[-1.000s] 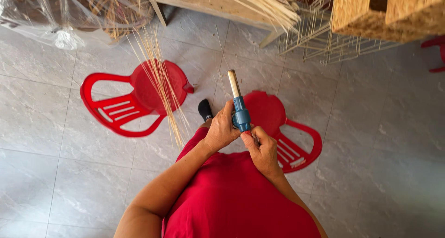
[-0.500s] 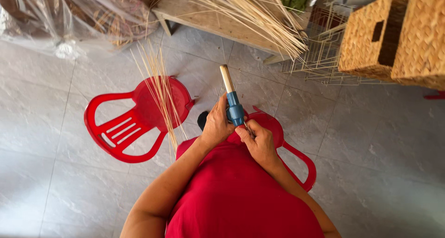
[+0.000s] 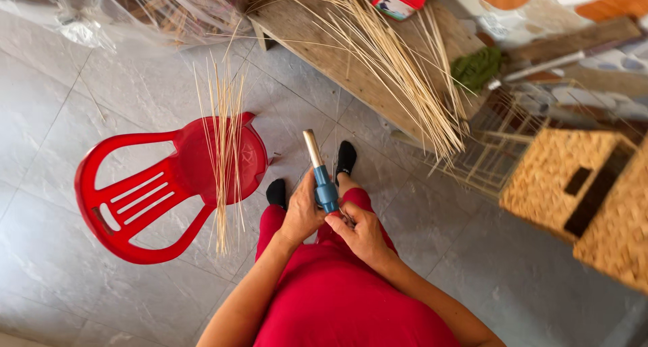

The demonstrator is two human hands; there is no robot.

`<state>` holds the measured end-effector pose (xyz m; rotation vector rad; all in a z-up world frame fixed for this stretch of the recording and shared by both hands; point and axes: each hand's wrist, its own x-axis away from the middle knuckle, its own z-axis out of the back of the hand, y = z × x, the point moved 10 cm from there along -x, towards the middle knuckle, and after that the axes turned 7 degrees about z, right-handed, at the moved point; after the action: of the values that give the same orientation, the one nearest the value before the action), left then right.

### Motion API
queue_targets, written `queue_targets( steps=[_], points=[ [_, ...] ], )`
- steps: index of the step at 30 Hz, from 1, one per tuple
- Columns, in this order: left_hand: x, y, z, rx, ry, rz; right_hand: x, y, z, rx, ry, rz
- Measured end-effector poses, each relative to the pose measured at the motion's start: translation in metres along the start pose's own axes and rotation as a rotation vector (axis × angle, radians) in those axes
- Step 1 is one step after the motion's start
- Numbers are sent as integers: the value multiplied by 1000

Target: The person sits on the floor and uses a knife to trim thin bamboo sticks, then uses a blowtorch to heat and straighten them. The person also picks up and places sticks on a red plastic chair and a wooden bench, and briefly walks to retrieve a gas canister before returning to the work area.

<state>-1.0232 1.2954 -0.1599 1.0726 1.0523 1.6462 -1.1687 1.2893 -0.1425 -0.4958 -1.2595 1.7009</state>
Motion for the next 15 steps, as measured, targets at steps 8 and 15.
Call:
queue_targets(
  steps=[8, 15],
  points=[
    [-58, -93, -62, 49, -22, 201, -56, 119, -6, -47, -184, -123],
    [-70, -196, -101, 179, 11, 173, -71, 213, -38, -39, -182, -34]
  ],
)
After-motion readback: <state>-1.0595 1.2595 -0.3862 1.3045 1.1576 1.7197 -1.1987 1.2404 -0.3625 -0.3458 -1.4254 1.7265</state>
